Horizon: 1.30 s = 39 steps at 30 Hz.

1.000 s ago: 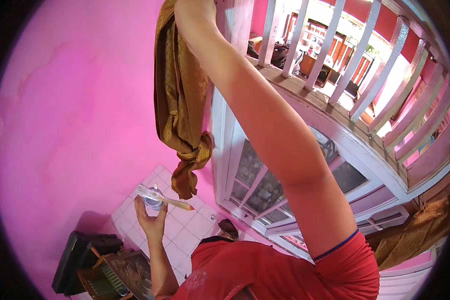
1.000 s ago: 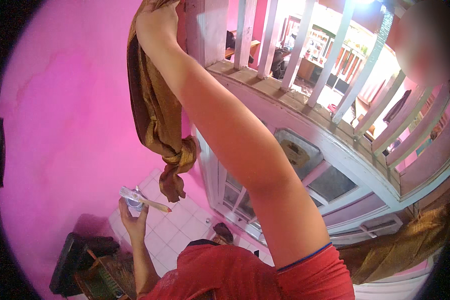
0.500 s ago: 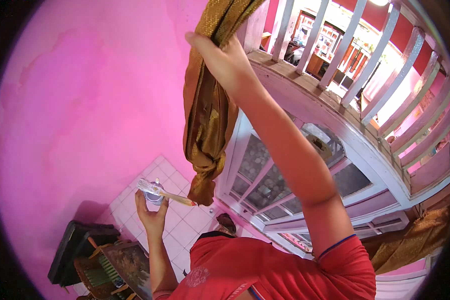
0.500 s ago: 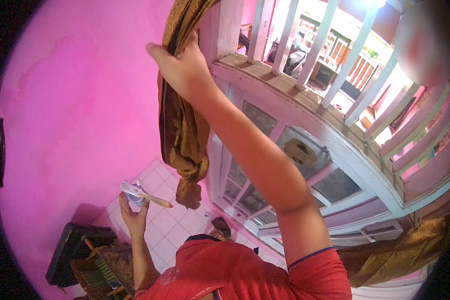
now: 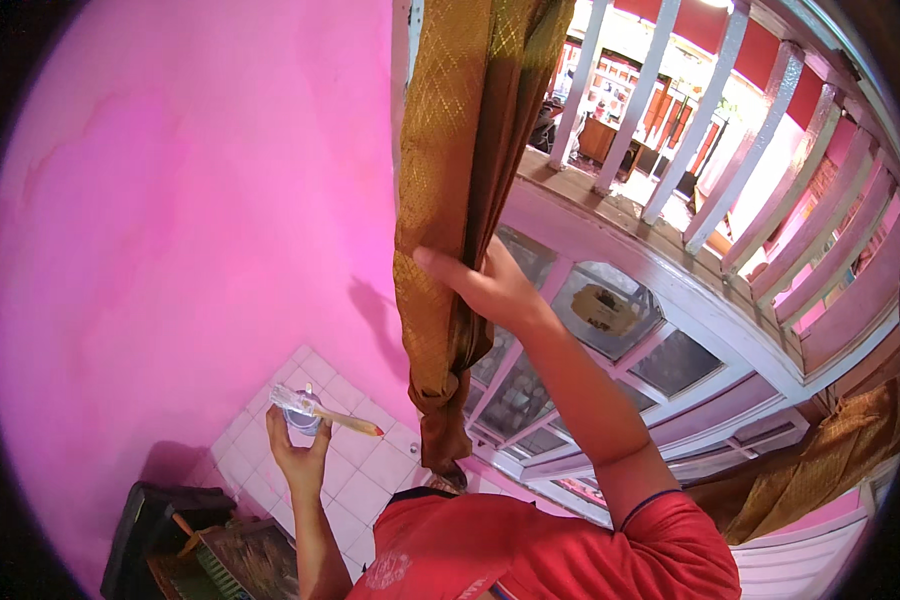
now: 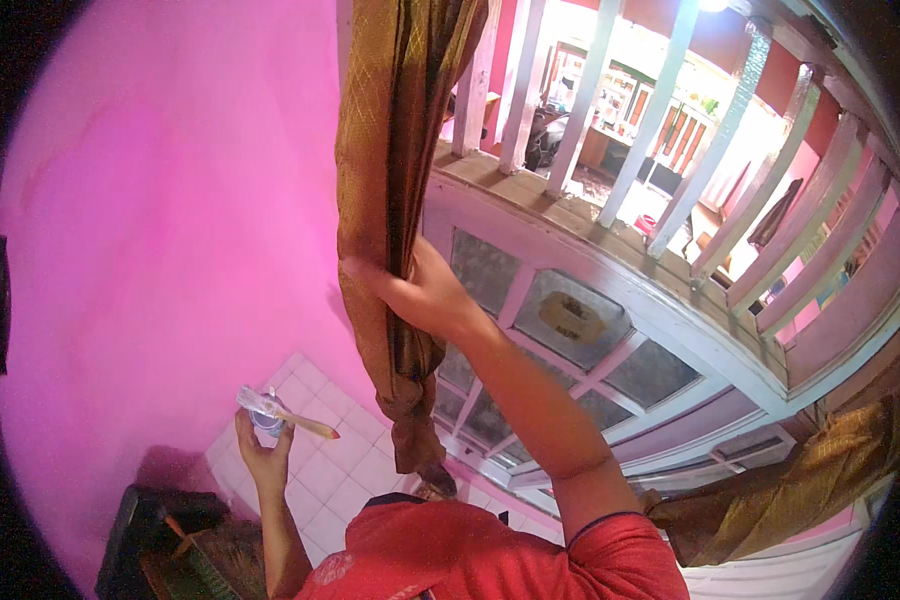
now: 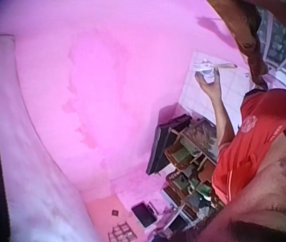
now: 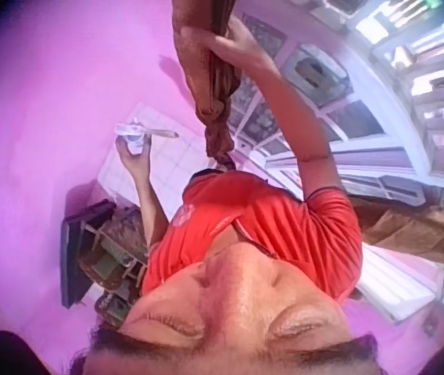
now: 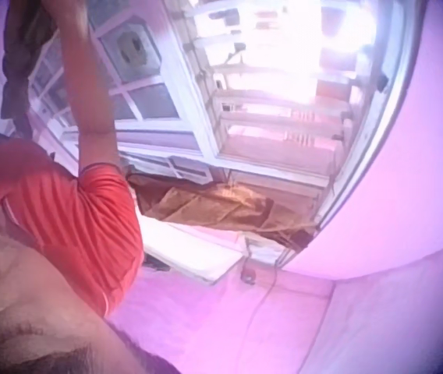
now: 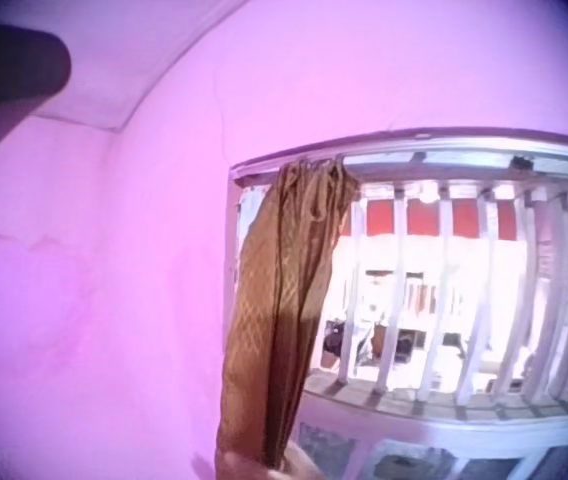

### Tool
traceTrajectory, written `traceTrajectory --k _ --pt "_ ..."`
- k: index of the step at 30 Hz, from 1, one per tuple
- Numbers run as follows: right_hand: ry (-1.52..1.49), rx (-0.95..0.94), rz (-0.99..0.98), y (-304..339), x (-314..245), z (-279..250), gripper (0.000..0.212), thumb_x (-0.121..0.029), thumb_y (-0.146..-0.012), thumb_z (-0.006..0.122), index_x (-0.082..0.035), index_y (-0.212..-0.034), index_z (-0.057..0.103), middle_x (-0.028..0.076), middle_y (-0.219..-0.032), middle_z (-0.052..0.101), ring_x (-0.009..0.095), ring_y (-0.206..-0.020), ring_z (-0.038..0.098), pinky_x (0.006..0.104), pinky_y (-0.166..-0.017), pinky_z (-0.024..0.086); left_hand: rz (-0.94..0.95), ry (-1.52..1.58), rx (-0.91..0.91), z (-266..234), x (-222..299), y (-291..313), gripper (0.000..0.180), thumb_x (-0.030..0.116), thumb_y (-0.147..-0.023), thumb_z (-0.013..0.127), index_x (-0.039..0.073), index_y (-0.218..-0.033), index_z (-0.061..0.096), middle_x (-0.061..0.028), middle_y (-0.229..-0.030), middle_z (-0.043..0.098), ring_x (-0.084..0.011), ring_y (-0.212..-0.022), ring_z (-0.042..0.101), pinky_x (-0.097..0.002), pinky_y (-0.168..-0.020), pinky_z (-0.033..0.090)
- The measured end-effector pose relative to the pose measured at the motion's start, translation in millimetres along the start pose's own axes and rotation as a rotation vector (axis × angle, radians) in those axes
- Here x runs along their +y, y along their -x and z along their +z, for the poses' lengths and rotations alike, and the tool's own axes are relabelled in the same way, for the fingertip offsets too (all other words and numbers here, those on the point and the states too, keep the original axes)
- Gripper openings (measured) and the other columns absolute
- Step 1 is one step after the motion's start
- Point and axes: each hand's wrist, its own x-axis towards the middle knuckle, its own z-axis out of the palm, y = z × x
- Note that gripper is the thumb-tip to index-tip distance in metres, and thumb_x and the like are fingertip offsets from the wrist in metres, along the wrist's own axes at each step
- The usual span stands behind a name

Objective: The person paints the white wooden slats and frame of an interior window using a small brush, occasionally dipping the brush into a container of white paint and adjusting a gold curtain out of the way.

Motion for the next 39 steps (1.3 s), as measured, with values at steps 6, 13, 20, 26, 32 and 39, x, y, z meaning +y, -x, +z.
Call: traceTrajectory --k 6,13,20,26,32,39 --pt "0.013 -0.009 0.176 29.1 9.0 -19.3 0.060 -0.031 -0.094 0.077 0.000 -0.140 0.055 0.011 -0.133 0.065 0.019 -0.123 0.058 0.0367 -0.108 0.046 0.009 0.004 -0.066 -2.5 4.9 -2.2 0.057 0.011 -0.075 0.086 -0.006 -0.123 0.060 -0.0181 -0.122 0.059 -0.0338 -0.117 0.057 -0.0431 -0.105 0.043" --pt "0.046 0.065 -0.019 26.7 35.5 -12.7 0.047 -0.023 -0.097 0.073 0.001 -0.135 0.058 0.007 -0.129 0.065 0.015 -0.117 0.060 0.0352 -0.101 0.049 0.015 -0.011 -0.110 1.1 3.9 -1.7 0.059 0.011 -0.075 0.086 -0.007 -0.124 0.059 -0.0193 -0.124 0.058 -0.0364 -0.119 0.056 -0.0453 -0.107 0.041" --pt "0.335 0.167 0.045 -5.4 38.7 36.4 0.041 -0.020 -0.098 0.065 0.001 -0.133 0.058 0.021 -0.113 0.072 0.027 -0.103 0.070 0.0385 -0.091 0.053 -0.059 -0.083 -0.074 -10.1 -19.3 4.8 0.080 0.013 -0.078 0.089 -0.008 -0.144 0.048 -0.0250 -0.147 0.047 -0.0375 -0.143 0.040 -0.0483 -0.121 0.027" --pt "0.145 0.150 0.066 -12.5 20.6 45.6 0.034 -0.015 -0.097 0.059 0.002 -0.126 0.059 0.021 -0.089 0.068 0.026 -0.083 0.065 0.0399 -0.081 0.051 -0.107 -0.037 -0.080 -17.0 -20.0 7.7 0.080 0.010 -0.081 0.088 -0.008 -0.146 0.045 -0.0242 -0.152 0.042 -0.0355 -0.145 0.037 -0.0481 -0.122 0.025" --pt "0.035 0.208 0.006 -17.6 31.4 51.9 0.037 -0.014 -0.095 0.064 -0.002 -0.131 0.061 0.022 -0.112 0.068 0.033 -0.105 0.066 0.0416 -0.093 0.051 -0.127 -0.017 -0.109 -20.6 -11.9 5.2 0.078 0.011 -0.081 0.087 -0.009 -0.144 0.046 -0.0220 -0.146 0.046 -0.0329 -0.140 0.042 -0.0450 -0.120 0.028" --pt "-0.142 0.235 -0.056 -33.4 59.5 58.8 0.046 -0.023 -0.100 0.064 0.000 -0.137 0.049 0.022 -0.116 0.071 0.037 -0.113 0.068 0.0440 -0.096 0.051 -0.091 -0.002 -0.087 -12.6 -4.5 2.3 0.072 0.009 -0.080 0.087 -0.008 -0.140 0.050 -0.0190 -0.139 0.051 -0.0311 -0.135 0.046 -0.0431 -0.117 0.031"
